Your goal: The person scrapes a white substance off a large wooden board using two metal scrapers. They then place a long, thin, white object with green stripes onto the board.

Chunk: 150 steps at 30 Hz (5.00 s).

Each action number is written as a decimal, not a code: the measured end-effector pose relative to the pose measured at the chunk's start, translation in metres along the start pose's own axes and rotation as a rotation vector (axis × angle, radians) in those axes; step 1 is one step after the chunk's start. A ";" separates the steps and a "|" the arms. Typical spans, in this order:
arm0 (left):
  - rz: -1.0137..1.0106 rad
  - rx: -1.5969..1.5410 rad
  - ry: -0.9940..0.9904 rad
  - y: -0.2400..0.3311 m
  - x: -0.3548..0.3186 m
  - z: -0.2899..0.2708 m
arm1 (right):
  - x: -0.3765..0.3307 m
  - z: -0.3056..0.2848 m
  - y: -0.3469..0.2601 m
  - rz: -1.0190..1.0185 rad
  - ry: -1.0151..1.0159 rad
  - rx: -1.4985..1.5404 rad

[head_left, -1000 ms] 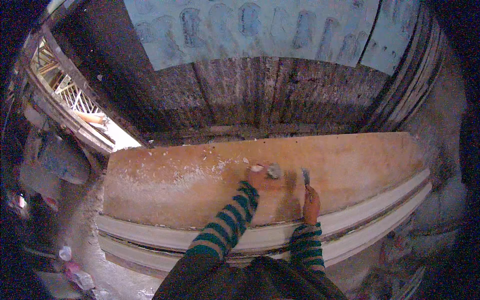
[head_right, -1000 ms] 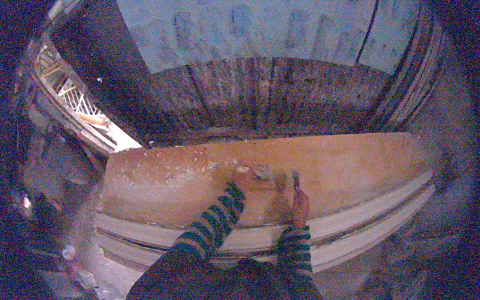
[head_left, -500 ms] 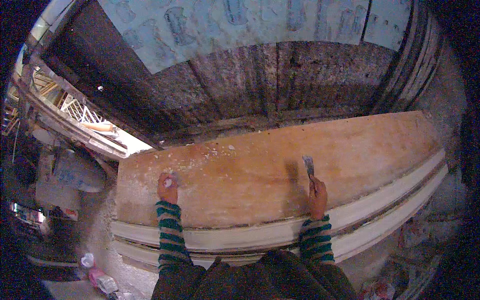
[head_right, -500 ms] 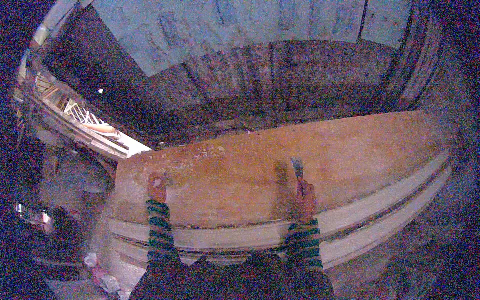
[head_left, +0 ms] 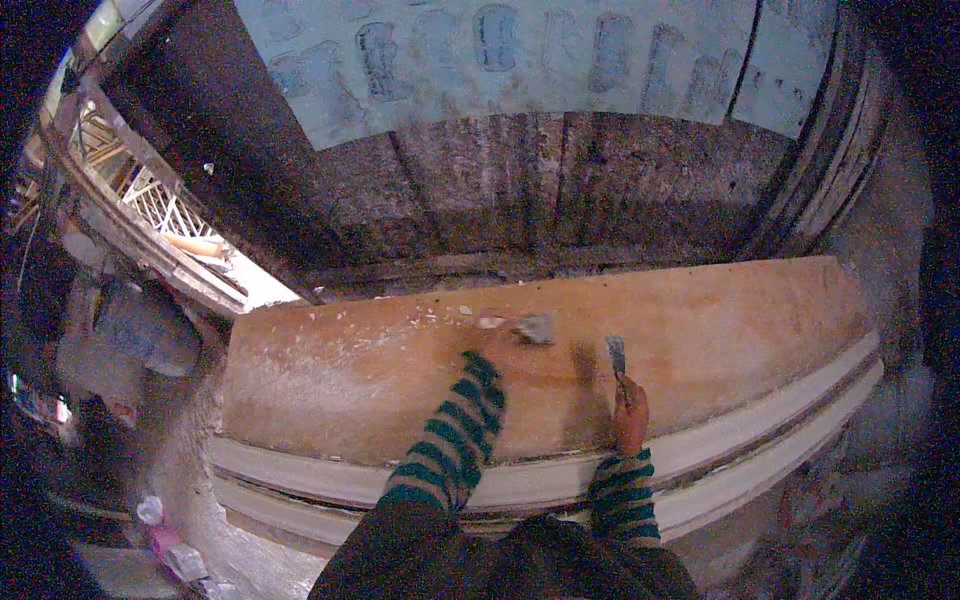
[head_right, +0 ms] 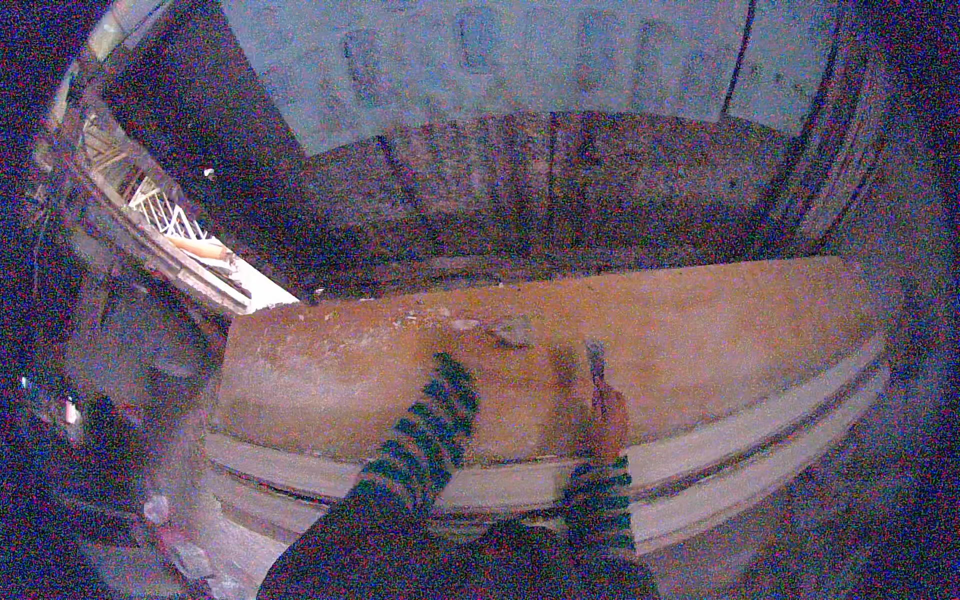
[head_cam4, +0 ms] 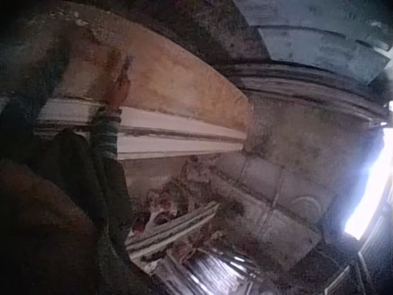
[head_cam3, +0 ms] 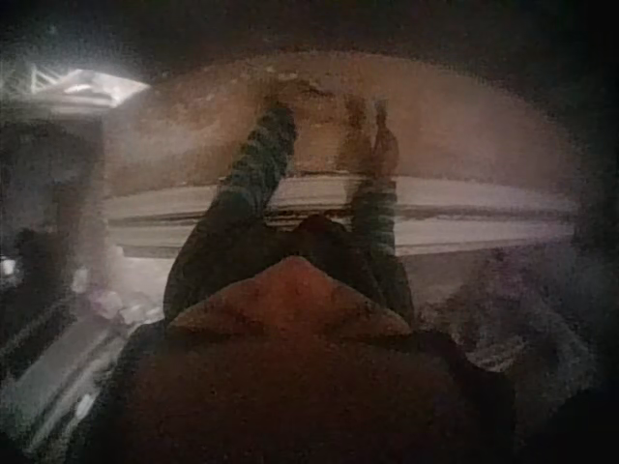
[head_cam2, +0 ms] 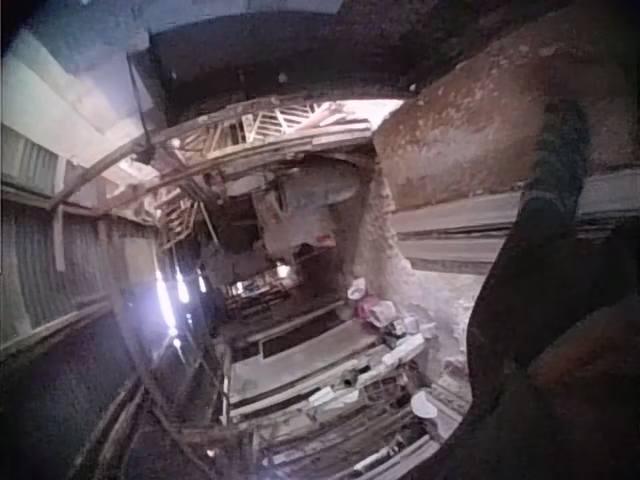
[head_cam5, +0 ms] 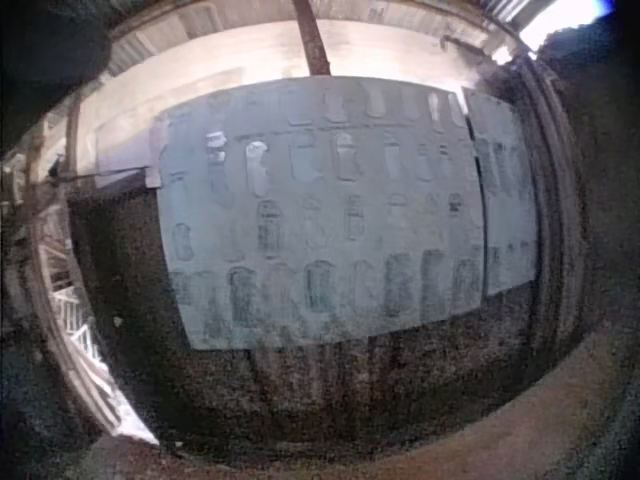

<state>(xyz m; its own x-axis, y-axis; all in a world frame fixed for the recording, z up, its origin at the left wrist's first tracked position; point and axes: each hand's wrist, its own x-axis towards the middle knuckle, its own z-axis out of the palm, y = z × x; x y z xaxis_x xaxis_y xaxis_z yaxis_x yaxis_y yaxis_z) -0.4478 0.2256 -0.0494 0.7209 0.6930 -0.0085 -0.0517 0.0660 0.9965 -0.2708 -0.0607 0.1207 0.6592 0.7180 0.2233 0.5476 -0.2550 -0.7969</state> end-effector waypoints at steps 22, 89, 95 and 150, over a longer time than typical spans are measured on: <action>0.056 0.035 0.301 0.091 -0.013 0.114 | 0.000 0.003 0.018 0.056 0.190 -0.002; 0.059 -0.029 0.258 0.076 0.019 0.077 | 0.001 -0.003 0.006 0.234 0.257 0.336; 0.045 -0.023 0.454 0.091 -0.055 -0.117 | -0.006 -0.002 0.023 0.185 0.309 0.275; 0.099 -0.203 0.030 0.044 0.016 0.167 | 0.004 -0.001 0.042 0.130 0.333 0.180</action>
<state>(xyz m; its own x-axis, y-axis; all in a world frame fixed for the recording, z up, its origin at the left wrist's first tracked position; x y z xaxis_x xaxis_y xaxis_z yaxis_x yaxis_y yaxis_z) -0.3229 0.1200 0.0080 0.6848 0.7240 0.0827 -0.2615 0.1381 0.9553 -0.2445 -0.0690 0.0890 0.8645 0.4300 0.2603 0.3691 -0.1915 -0.9095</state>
